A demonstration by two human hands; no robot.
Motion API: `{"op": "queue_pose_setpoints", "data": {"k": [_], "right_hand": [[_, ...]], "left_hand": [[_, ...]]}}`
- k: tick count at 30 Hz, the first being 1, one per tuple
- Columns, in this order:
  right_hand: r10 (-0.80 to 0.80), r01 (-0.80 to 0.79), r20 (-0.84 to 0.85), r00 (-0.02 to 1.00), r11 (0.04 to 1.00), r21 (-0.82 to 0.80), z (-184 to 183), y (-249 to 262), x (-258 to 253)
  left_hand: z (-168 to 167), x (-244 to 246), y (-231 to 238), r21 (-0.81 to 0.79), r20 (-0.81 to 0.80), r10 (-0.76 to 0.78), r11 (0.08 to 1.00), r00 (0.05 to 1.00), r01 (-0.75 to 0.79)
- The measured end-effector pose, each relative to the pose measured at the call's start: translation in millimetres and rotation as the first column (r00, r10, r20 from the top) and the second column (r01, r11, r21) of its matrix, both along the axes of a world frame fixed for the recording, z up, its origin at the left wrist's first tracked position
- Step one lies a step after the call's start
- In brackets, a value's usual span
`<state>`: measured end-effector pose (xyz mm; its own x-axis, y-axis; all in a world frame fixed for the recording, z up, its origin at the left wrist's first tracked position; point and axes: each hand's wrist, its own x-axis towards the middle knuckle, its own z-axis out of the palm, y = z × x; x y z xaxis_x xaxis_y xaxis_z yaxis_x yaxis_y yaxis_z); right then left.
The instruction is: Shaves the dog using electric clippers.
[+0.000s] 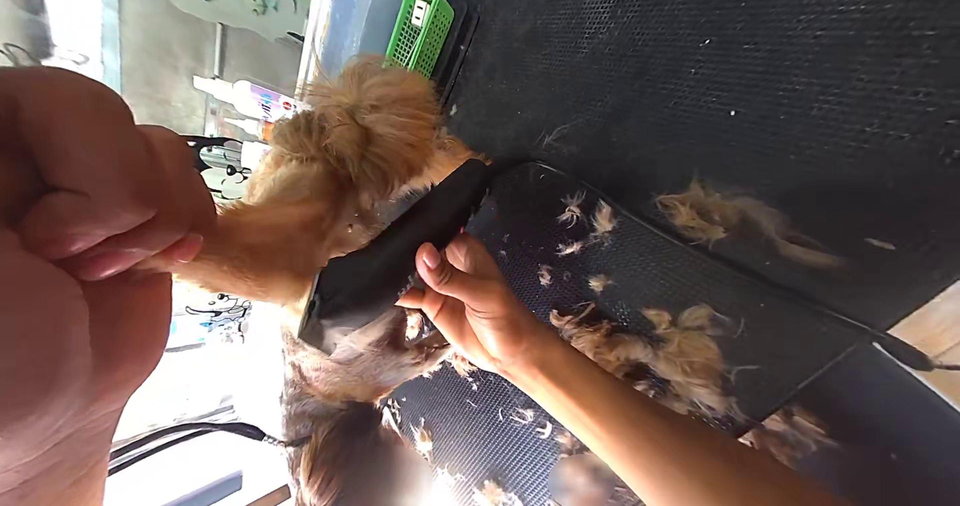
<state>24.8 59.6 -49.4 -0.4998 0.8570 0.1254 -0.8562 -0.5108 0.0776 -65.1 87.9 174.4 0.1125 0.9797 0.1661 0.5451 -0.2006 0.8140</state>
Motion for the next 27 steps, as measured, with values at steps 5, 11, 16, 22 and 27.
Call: {"op": "queue_pose_setpoints", "data": {"k": [5, 11, 16, 22, 27], "right_hand": [[-0.046, 0.173, 0.350, 0.936, 0.924, -0.341, 2.2, -4.0, -0.4], [0.101, 0.075, 0.325, 0.940, 0.870, -0.488, 14.5, -6.6, -19.6], [0.201, -0.129, 0.069, 0.977, 0.818, -0.560, 35.2, -11.1, -22.4], [0.243, -0.266, -0.122, 0.962, 0.745, -0.612, 56.5, -23.2, -5.6], [0.227, -0.253, -0.117, 0.967, 0.794, -0.553, 77.2, -24.5, 17.2]], "left_hand": [[4.4, -6.6, -0.2, 0.004, 0.092, 0.046, 0.999, 0.995, -0.046], [2.6, -12.3, 2.6, 0.033, 0.053, 0.071, 0.997, 0.996, -0.073], [2.4, -4.9, 2.1, 0.000, 0.120, 0.078, 0.997, 0.990, -0.078], [1.1, -4.0, 3.6, 0.015, 0.073, 0.008, 1.000, 0.997, -0.010], [-3.1, 8.9, -2.3, 0.067, -0.276, 0.061, 0.997, 0.959, -0.044]]}}
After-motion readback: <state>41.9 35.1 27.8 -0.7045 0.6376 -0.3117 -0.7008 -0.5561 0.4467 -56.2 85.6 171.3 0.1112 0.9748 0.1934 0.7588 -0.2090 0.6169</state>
